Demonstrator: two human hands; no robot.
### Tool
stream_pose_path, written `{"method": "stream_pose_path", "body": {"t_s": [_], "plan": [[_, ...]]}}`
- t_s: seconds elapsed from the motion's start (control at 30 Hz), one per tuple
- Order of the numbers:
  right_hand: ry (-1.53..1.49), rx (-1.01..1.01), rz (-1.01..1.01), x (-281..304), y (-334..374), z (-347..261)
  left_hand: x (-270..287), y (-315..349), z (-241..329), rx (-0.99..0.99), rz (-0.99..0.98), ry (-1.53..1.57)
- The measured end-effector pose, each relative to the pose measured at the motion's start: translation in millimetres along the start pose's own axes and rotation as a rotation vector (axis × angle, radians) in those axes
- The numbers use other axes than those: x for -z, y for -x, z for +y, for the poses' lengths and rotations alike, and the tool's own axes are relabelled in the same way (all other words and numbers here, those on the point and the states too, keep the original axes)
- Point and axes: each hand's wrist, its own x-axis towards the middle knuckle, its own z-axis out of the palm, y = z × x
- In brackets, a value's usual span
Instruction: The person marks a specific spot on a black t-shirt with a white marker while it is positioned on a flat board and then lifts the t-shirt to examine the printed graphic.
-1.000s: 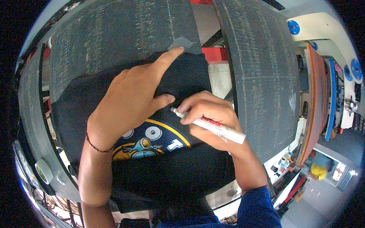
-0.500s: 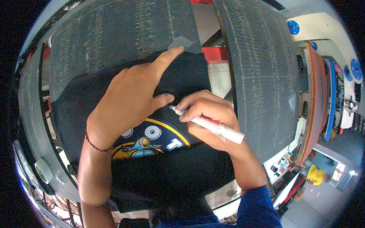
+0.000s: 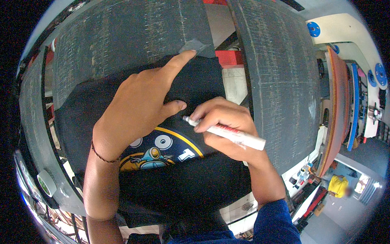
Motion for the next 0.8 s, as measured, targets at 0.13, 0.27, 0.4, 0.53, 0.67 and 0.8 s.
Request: {"method": "stream_pose_path", "body": {"t_s": [0.13, 0.27, 0.4, 0.53, 0.67, 0.8], "plan": [[-0.376, -0.034, 0.311, 8, 7, 0, -6, -3, -7, -0.028, 0.073, 0.025], [-1.006, -0.042, 0.155, 18, 6, 7, -5, -10, -18, -0.082, 0.150, 0.223], [-1.316, -0.493, -0.143, -12, -1, -13, -6, -13, -26, -0.095, 0.153, 0.391], [-1.204, -0.508, 0.319, -9, -17, -8, -5, -14, -29, -0.108, 0.168, 0.400], [-1.386, -0.508, -0.067, -2, -11, -16, -8, -15, -31, -0.104, 0.178, 0.446], [-1.095, -0.433, 0.440, -2, -19, -2, -5, -15, -31, -0.094, 0.139, 0.457]]}}
